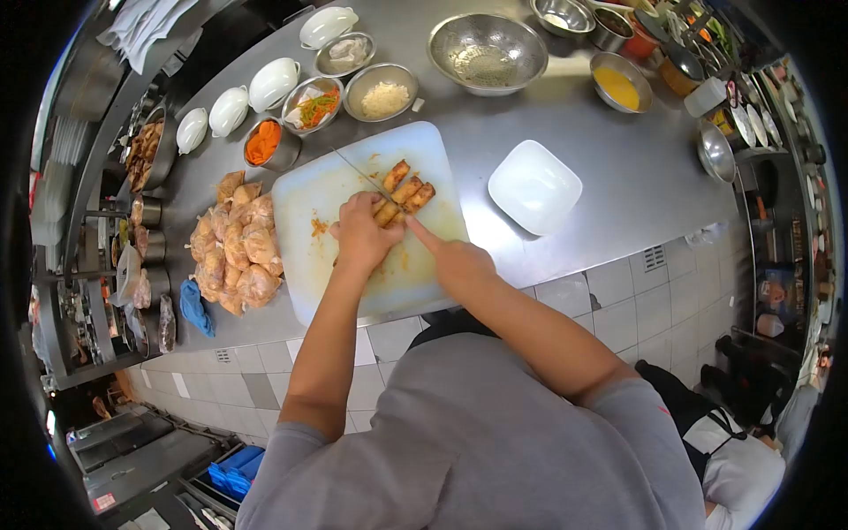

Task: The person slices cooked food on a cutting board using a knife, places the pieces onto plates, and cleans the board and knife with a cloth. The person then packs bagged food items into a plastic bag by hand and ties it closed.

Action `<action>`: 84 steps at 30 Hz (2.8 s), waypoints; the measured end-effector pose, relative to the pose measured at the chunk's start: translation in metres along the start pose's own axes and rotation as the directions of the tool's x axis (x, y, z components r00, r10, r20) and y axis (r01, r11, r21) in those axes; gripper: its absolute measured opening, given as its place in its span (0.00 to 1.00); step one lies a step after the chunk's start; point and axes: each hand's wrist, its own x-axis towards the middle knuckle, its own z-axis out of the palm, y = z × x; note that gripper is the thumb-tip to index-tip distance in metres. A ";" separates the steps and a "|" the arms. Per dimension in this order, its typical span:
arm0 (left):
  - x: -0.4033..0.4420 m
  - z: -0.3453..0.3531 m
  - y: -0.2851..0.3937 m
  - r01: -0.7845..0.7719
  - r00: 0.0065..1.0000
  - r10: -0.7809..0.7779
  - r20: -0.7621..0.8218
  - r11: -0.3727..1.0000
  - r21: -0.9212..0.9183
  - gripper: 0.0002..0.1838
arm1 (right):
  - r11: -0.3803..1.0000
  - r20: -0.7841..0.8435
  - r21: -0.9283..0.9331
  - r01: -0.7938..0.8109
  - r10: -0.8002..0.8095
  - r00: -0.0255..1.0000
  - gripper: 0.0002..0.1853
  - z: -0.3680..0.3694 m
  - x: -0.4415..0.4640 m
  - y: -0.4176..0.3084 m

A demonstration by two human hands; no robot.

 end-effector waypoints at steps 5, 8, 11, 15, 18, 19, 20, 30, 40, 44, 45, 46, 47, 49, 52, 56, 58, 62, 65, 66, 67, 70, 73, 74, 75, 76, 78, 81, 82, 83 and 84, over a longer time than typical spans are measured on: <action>-0.009 -0.006 0.001 -0.089 0.995 0.088 -0.055 0.996 -0.005 0.49 | 0.989 -0.259 0.043 0.140 -0.125 0.958 0.43 0.012 0.003 0.024; -0.011 -0.006 0.005 0.007 0.999 -0.011 0.040 0.995 0.098 0.58 | 0.941 -0.524 0.129 0.313 -0.204 0.827 0.39 0.036 -0.011 0.074; 0.003 -0.003 0.008 0.013 0.995 -0.023 0.100 0.995 0.102 0.63 | 0.835 -0.585 0.384 0.393 -0.109 0.803 0.36 0.067 -0.039 0.131; 0.012 0.009 0.026 -0.180 0.982 0.186 -0.036 0.975 0.134 0.60 | 0.394 0.006 0.919 -0.024 0.048 0.999 0.35 0.087 -0.088 0.166; 0.029 0.052 0.029 -0.252 0.942 0.305 -0.143 0.920 0.301 0.52 | 0.205 0.050 0.978 -0.047 -0.010 0.999 0.34 0.108 -0.094 0.174; 0.033 0.068 0.029 -0.225 0.934 0.322 -0.151 0.863 0.452 0.47 | 0.198 0.049 0.979 -0.047 -0.003 0.999 0.34 0.109 -0.091 0.176; 0.034 0.071 0.034 -0.238 0.932 0.333 -0.143 0.860 0.451 0.47 | 0.298 0.085 0.952 -0.064 -0.058 0.995 0.35 0.103 -0.084 0.171; 0.034 0.064 0.100 0.008 0.960 0.073 -0.269 0.958 0.288 0.31 | 0.406 0.069 0.914 0.010 -0.179 0.981 0.36 0.048 -0.084 0.153; 0.028 0.188 0.228 -0.332 0.925 0.348 -0.151 0.936 0.117 0.26 | 0.366 0.156 0.902 -0.228 0.215 0.964 0.41 -0.003 -0.256 0.251; 0.014 0.164 0.205 -0.354 0.935 0.354 0.015 0.934 0.037 0.37 | 0.503 0.154 0.829 -0.246 0.218 0.964 0.45 -0.021 -0.312 0.291; 0.009 0.146 0.197 -0.393 0.919 0.392 -0.047 0.919 -0.011 0.40 | 0.506 0.123 0.832 -0.228 0.232 0.965 0.46 -0.026 -0.317 0.293; 0.005 0.125 0.186 -0.443 0.894 0.435 -0.108 0.895 -0.055 0.44 | 0.504 0.089 0.838 -0.208 0.251 0.964 0.47 -0.027 -0.317 0.293; 0.003 0.099 0.170 -0.437 0.894 0.429 -0.127 0.898 -0.046 0.44 | 0.518 0.078 0.833 -0.193 0.236 0.969 0.47 -0.022 -0.307 0.287; -0.003 0.032 0.119 -0.316 0.926 0.305 -0.220 0.949 -0.014 0.48 | 0.631 -0.206 0.775 -0.035 0.305 0.930 0.50 -0.003 -0.283 0.269; -0.014 -0.061 -0.010 -0.096 0.825 0.124 -0.552 0.992 0.079 0.54 | 0.814 -0.393 0.580 0.020 0.258 0.882 0.44 0.046 -0.230 0.252; -0.052 -0.206 -0.220 0.201 0.442 -0.032 -0.896 0.978 0.064 0.48 | 0.890 -0.601 0.447 0.090 0.224 0.767 0.37 0.127 -0.179 0.194; -0.060 -0.241 -0.374 0.273 0.359 -0.226 -0.905 0.953 -0.130 0.46 | 0.808 -0.492 0.590 -0.006 0.365 0.790 0.36 0.131 -0.176 0.112; -0.089 -0.224 -0.627 0.509 0.758 -0.118 -0.642 0.722 0.468 0.32 | 0.737 -0.453 0.676 -0.019 0.436 0.778 0.34 0.193 -0.160 0.064; -0.113 -0.157 -0.673 0.382 0.924 -0.239 -0.299 0.565 0.731 0.28 | 0.763 -0.408 0.640 -0.097 0.443 0.798 0.36 0.200 -0.158 0.020; -0.109 -0.154 -0.688 0.428 0.890 -0.195 -0.413 0.669 0.608 0.28 | 0.765 -0.404 0.638 -0.089 0.431 0.807 0.35 0.197 -0.160 0.001; -0.105 -0.159 -0.690 0.414 0.903 -0.240 -0.356 0.704 0.577 0.29 | 0.754 -0.392 0.652 -0.078 0.424 0.817 0.34 0.214 -0.160 0.004; -0.100 -0.191 -0.661 0.454 0.849 -0.357 -0.390 0.870 0.193 0.30 | 0.615 -0.320 0.787 -0.052 0.479 0.817 0.33 0.219 -0.166 -0.027; -0.098 -0.211 -0.535 0.361 0.629 -0.365 -0.686 0.919 -0.157 0.31 | 0.404 -0.308 0.905 0.137 0.396 0.865 0.33 0.253 -0.160 -0.017; -0.099 -0.217 -0.477 0.335 0.534 -0.298 -0.791 0.934 -0.126 0.31 | 0.340 -0.271 0.930 0.142 0.370 0.889 0.34 0.259 -0.159 -0.017; -0.101 -0.207 -0.403 0.171 0.564 -0.276 -0.779 0.961 -0.217 0.31 | 0.277 -0.233 0.951 0.141 0.336 0.913 0.34 0.263 -0.158 -0.019; -0.099 -0.183 -0.332 0.011 0.587 -0.255 -0.768 0.951 -0.308 0.30 | 0.217 -0.178 0.970 0.106 0.343 0.922 0.34 0.267 -0.157 -0.022; -0.086 -0.112 -0.252 -0.188 0.906 -0.030 -0.423 0.866 -0.464 0.33 | 0.175 -0.180 0.976 0.129 0.317 0.931 0.34 0.272 -0.156 -0.030; -0.079 -0.059 -0.106 -0.354 0.920 0.341 -0.193 0.934 -0.036 0.42 | 0.102 -0.175 0.983 0.152 0.282 0.943 0.33 0.270 -0.152 -0.039; -0.076 -0.034 -0.090 -0.339 0.925 0.344 -0.162 0.939 0.059 0.43 | 0.145 -0.154 0.982 0.119 0.262 0.953 0.34 0.265 -0.152 -0.039; -0.071 -0.019 -0.083 -0.355 0.921 0.359 -0.152 0.933 0.055 0.43 | 0.188 -0.131 0.978 0.085 0.246 0.961 0.34 0.262 -0.151 -0.039; -0.066 -0.005 -0.076 -0.331 0.925 0.347 -0.153 0.936 0.120 0.40 | 0.178 -0.135 0.980 0.089 0.264 0.955 0.34 0.261 -0.149 -0.037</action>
